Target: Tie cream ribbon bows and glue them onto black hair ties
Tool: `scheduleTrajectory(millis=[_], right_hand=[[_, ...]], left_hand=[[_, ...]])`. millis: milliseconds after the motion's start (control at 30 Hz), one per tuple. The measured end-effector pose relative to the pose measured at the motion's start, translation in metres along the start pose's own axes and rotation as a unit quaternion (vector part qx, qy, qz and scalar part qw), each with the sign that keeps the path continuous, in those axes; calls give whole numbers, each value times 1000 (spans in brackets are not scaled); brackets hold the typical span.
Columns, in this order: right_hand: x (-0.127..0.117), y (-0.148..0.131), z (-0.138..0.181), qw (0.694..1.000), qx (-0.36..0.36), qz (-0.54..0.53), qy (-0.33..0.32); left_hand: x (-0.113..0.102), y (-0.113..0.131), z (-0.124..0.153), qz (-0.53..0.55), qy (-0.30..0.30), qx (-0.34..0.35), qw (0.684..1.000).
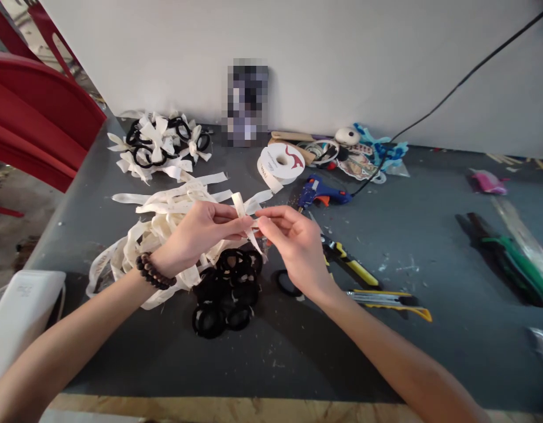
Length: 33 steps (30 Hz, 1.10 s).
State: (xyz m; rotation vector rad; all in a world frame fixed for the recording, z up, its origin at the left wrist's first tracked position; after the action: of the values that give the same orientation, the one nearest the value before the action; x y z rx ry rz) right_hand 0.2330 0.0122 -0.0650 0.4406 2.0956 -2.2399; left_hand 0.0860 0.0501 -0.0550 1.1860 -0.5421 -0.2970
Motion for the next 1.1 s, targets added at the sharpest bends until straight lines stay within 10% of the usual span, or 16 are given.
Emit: scheduleTrajectory(millis=[567,1100], right_hand=[[-13,-16,-8,987,-101,121,31],[17,15,2,996,0,76,-56]], left_hand=[[-6,-6,0,-76,31,-10,997],[-13,-7,-4,-1,38,3,999]])
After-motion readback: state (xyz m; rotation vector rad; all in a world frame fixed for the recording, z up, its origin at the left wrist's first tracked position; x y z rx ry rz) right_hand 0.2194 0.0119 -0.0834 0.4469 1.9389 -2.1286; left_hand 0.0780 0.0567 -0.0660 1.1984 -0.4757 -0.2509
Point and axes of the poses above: each hand's wrist, its own z-axis away from the middle knuckle, its own x-axis out of the palm, y = z × x, the point moved 10 cm from there along -z, towards the middle knuckle, and after that the axes turned 12 degrees about z, right-handed, at the moved point
